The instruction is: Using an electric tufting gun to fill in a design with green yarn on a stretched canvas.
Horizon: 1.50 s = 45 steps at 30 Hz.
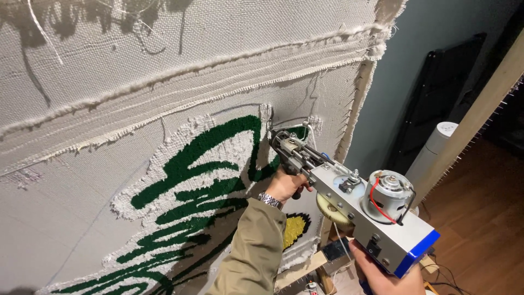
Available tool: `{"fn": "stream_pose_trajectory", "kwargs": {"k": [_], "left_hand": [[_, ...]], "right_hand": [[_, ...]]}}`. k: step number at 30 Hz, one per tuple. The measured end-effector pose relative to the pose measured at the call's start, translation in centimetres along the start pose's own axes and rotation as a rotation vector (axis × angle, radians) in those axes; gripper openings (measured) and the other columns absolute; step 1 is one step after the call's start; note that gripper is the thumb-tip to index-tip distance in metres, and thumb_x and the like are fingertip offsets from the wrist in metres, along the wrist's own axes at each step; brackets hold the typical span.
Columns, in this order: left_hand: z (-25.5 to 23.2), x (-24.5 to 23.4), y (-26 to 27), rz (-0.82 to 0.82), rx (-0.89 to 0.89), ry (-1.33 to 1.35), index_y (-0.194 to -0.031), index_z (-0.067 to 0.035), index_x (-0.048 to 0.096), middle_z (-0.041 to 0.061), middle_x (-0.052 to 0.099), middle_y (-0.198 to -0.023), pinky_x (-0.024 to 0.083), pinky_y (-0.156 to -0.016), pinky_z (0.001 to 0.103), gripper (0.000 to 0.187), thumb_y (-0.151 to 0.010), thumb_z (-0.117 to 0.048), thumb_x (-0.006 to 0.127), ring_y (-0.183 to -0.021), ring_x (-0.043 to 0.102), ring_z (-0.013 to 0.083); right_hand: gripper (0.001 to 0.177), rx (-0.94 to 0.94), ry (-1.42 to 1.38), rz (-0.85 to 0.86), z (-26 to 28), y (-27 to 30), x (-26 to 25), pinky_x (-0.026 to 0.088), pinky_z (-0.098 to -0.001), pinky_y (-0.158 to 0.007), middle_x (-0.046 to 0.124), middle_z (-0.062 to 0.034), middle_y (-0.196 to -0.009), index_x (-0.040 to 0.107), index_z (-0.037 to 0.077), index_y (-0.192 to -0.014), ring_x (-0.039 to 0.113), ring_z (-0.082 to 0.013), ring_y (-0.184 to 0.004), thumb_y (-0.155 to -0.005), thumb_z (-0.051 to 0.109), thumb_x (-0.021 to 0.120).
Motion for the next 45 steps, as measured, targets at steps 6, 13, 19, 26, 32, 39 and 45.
{"fn": "stream_pose_trajectory", "kwargs": {"k": [6,13,19,26,32,39,45], "left_hand": [[1.6,0.9,-2.8,0.04,0.127,0.25,-0.097,-0.007,0.066,0.011,0.07,-0.072,0.035,-0.037,0.023,0.015,-0.092,-0.013,0.079,-0.053,0.069,0.0173],[1.0,0.6,-3.3,0.092,0.161,0.303,-0.108,-0.004,0.069,0.015,0.07,-0.068,0.037,-0.04,0.023,0.025,-0.089,-0.014,0.082,-0.052,0.068,0.017],[-0.5,0.7,-2.4,0.098,0.15,0.251,-0.105,-0.006,0.07,0.013,0.07,-0.071,0.036,-0.037,0.022,0.017,-0.092,-0.013,0.079,-0.054,0.069,0.0169],[-2.3,0.3,-0.4,0.089,0.106,0.141,-0.1,-0.003,0.072,0.013,0.075,-0.08,0.034,-0.039,0.025,0.019,-0.097,-0.021,0.075,-0.05,0.058,0.0146],[-1.7,0.0,-1.0,0.052,0.011,0.046,-0.08,-0.007,0.065,0.012,0.074,-0.073,0.036,-0.04,0.026,0.026,-0.101,-0.022,0.07,-0.052,0.059,0.0139],[-2.2,0.2,-1.2,0.095,0.021,0.19,-0.097,-0.003,0.067,0.015,0.074,-0.083,0.041,-0.041,0.021,0.018,-0.093,-0.017,0.078,-0.061,0.072,0.017],[-5.6,0.1,1.0,0.074,-0.018,0.096,-0.091,-0.008,0.064,0.011,0.071,-0.074,0.036,-0.042,0.023,0.029,-0.088,-0.031,0.082,-0.056,0.067,0.0123]], "right_hand": [[0.08,0.041,-0.003,-0.034,-0.8,-1.5,0.1,0.049,-0.0418,-0.113,0.069,-0.0133,-0.136,0.06,0.006,-0.145,0.064,-0.024,-0.124,-0.07,-0.003,0.084],[0.078,0.039,0.05,-0.099,2.0,1.2,0.0,0.045,-0.0402,-0.116,0.069,-0.01,-0.135,0.063,0.003,-0.141,0.062,-0.0229,-0.128,-0.066,0.0,0.088],[0.075,0.089,-0.008,-0.168,1.5,1.5,-0.2,0.048,-0.0449,-0.115,0.069,-0.0128,-0.132,0.063,0.005,-0.141,0.063,-0.0261,-0.125,-0.071,0.001,0.088],[0.07,-0.079,-0.08,-0.21,1.7,1.8,-0.8,0.055,-0.0382,-0.102,0.074,-0.0119,-0.121,0.068,0.003,-0.131,0.069,-0.0215,-0.108,-0.065,0.004,0.091],[0.061,0.003,-0.094,-0.148,2.5,1.9,-0.5,0.055,-0.0411,-0.104,0.075,-0.0161,-0.118,0.068,-0.001,-0.127,0.07,-0.0253,-0.106,-0.069,-0.003,0.088],[0.07,0.016,0.124,-0.172,3.1,2.0,-1.4,0.047,-0.0368,-0.107,0.075,-0.0068,-0.12,0.072,0.01,-0.134,0.066,-0.0178,-0.112,-0.068,0.014,0.094],[0.061,-0.007,-0.05,-0.234,4.2,3.7,-0.8,0.056,-0.0381,-0.101,0.074,-0.0126,-0.118,0.071,0.004,-0.129,0.069,-0.0226,-0.105,-0.072,0.004,0.09]]}}
Point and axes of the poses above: each hand's wrist, its own y-axis away from the middle knuckle, its own x-axis out of the palm, z = x × y, the point moved 10 cm from there along -y, towards the middle knuckle
